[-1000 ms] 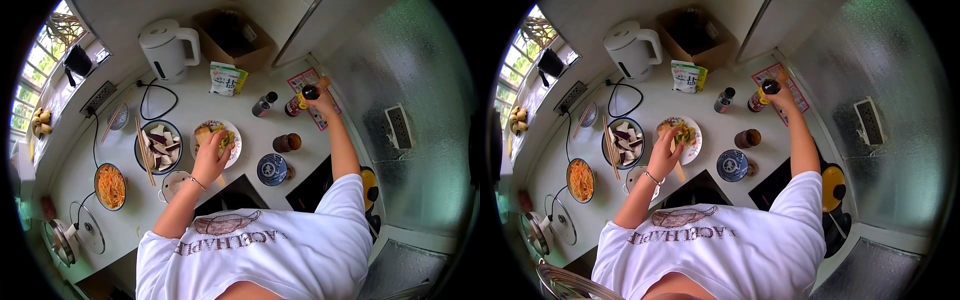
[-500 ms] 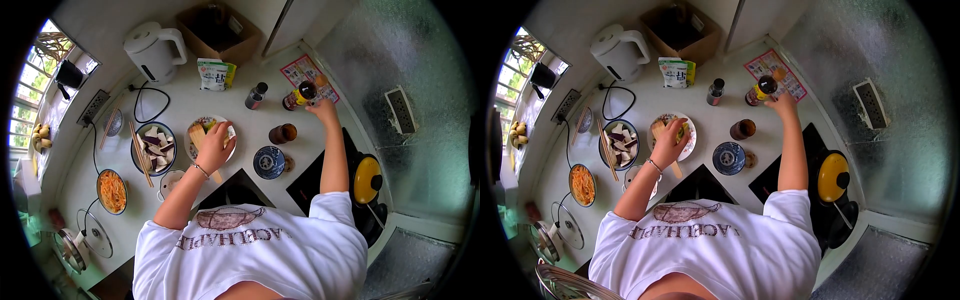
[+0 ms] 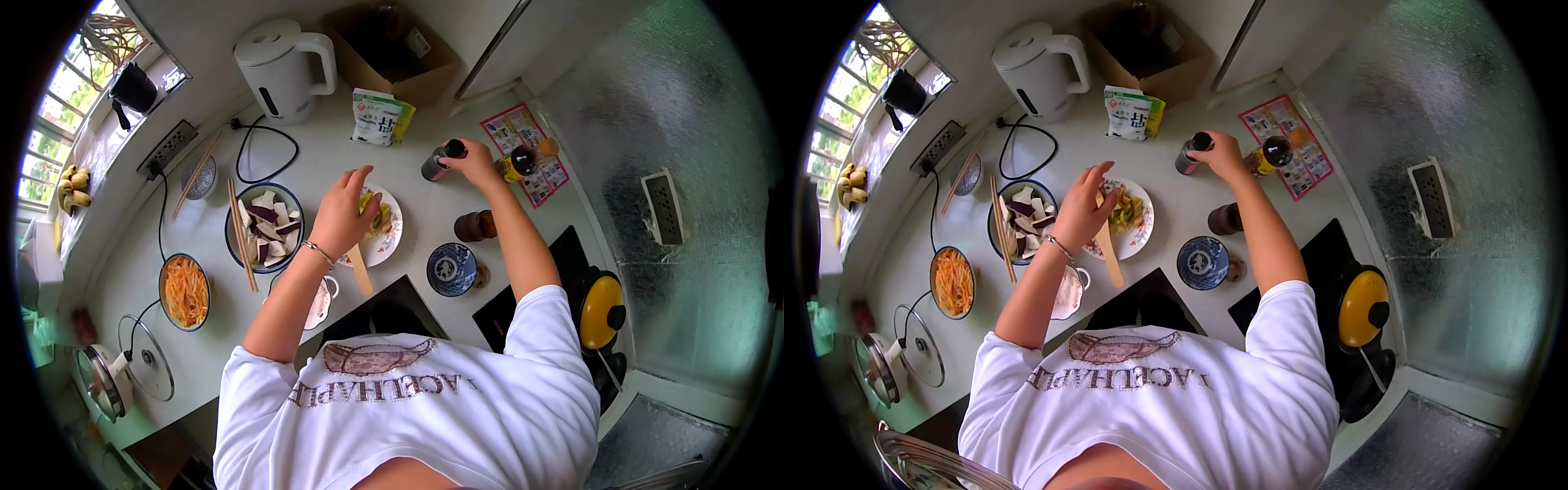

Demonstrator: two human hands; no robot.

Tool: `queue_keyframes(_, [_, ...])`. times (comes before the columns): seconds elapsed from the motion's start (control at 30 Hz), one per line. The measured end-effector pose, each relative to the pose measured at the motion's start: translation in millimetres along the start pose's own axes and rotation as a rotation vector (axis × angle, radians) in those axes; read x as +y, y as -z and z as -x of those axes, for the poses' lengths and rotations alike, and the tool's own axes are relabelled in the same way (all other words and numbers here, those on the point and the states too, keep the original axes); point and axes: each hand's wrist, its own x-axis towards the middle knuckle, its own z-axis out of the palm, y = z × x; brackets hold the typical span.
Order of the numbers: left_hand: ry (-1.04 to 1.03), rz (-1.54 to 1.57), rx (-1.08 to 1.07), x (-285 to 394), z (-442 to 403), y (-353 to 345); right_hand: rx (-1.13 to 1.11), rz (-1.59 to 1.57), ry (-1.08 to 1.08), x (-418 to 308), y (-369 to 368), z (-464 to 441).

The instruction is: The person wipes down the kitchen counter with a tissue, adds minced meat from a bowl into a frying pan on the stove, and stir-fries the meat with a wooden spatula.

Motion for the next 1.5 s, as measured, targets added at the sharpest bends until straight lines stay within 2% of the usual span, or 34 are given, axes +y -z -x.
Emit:
queue_keyframes(0.03, [0.006, 0.008, 0.008, -3.9, 2.4, -0.5, -0.008, -0.001, 0.001, -1.4, 0.0, -0.7])
queue_keyframes(0.1, [0.023, 0.011, 0.017, -9.2, 9.5, -1.1, 0.070, 0.235, -0.040, -5.9, 2.5, -4.1])
queue_keyframes(0.17, [0.031, 0.014, 0.023, -11.5, 14.0, 2.4, 0.105, 0.256, -0.069, -11.6, 8.0, -5.3])
queue_keyframes(0.23, [0.051, 0.042, 0.031, -12.6, 17.7, 7.6, 0.242, 0.291, -0.134, -32.6, 19.5, -5.3])
queue_keyframes(0.27, [0.057, 0.044, 0.035, -13.7, 19.5, 8.3, 0.296, 0.321, -0.060, -31.4, 24.4, -9.2])
queue_keyframes(0.37, [0.092, 0.043, 0.025, -17.4, 19.7, 11.7, 0.365, 0.281, -0.019, -72.7, 47.6, -19.9])
queue_keyframes(0.43, [0.087, 0.059, 0.030, -18.9, 20.5, 9.9, 0.357, 0.134, -0.100, -121.0, 64.8, -28.2])
queue_keyframes(0.47, [0.085, 0.063, 0.027, -18.1, 20.4, 10.8, 0.419, 0.139, 0.029, -131.8, 72.4, -37.0])
queue_keyframes(0.57, [0.083, 0.062, 0.035, -17.1, 21.0, 10.7, 0.443, 0.086, 0.152, -172.8, 91.7, -64.6])
queue_keyframes(0.67, [0.066, 0.064, 0.034, -15.2, 24.4, 14.1, 0.481, 0.160, 0.295, -181.6, 88.0, -112.5])
queue_keyframes(0.83, [0.068, 0.133, 0.085, -9.1, 30.7, 25.6, 0.259, 0.401, 0.164, -126.9, 40.9, -217.9])
queue_keyframes(0.87, [0.054, 0.170, 0.102, -12.0, 32.2, 25.6, 0.286, 0.413, 0.157, -109.3, 27.7, -235.1])
queue_keyframes(0.97, [0.091, 0.183, 0.140, -19.7, 37.1, 28.3, 0.188, 0.548, -0.061, -91.2, 0.4, -265.6])
queue_keyframes(1.07, [0.126, 0.175, 0.150, -30.5, 38.3, 33.0, 0.219, 0.598, -0.144, -60.4, -25.2, -291.5])
queue_keyframes(1.2, [0.163, 0.197, 0.142, -39.3, 35.6, 31.4, 0.124, 0.684, -0.120, -46.7, -36.1, -304.0])
queue_keyframes(1.3, [0.158, 0.185, 0.119, -43.8, 34.6, 27.3, 0.127, 0.690, -0.119, -28.9, -43.4, -310.3])
queue_keyframes(1.37, [0.155, 0.172, 0.106, -44.6, 33.3, 24.6, 0.225, 0.645, 0.009, -10.2, -49.0, -315.0])
queue_keyframes(1.4, [0.137, 0.153, 0.104, -44.2, 32.1, 23.6, 0.221, 0.641, -0.001, -11.8, -48.7, -314.8])
queue_keyframes(1.5, [0.130, 0.141, 0.054, -41.5, 24.3, 20.4, 0.072, 0.786, -0.022, -38.4, -32.6, -304.4])
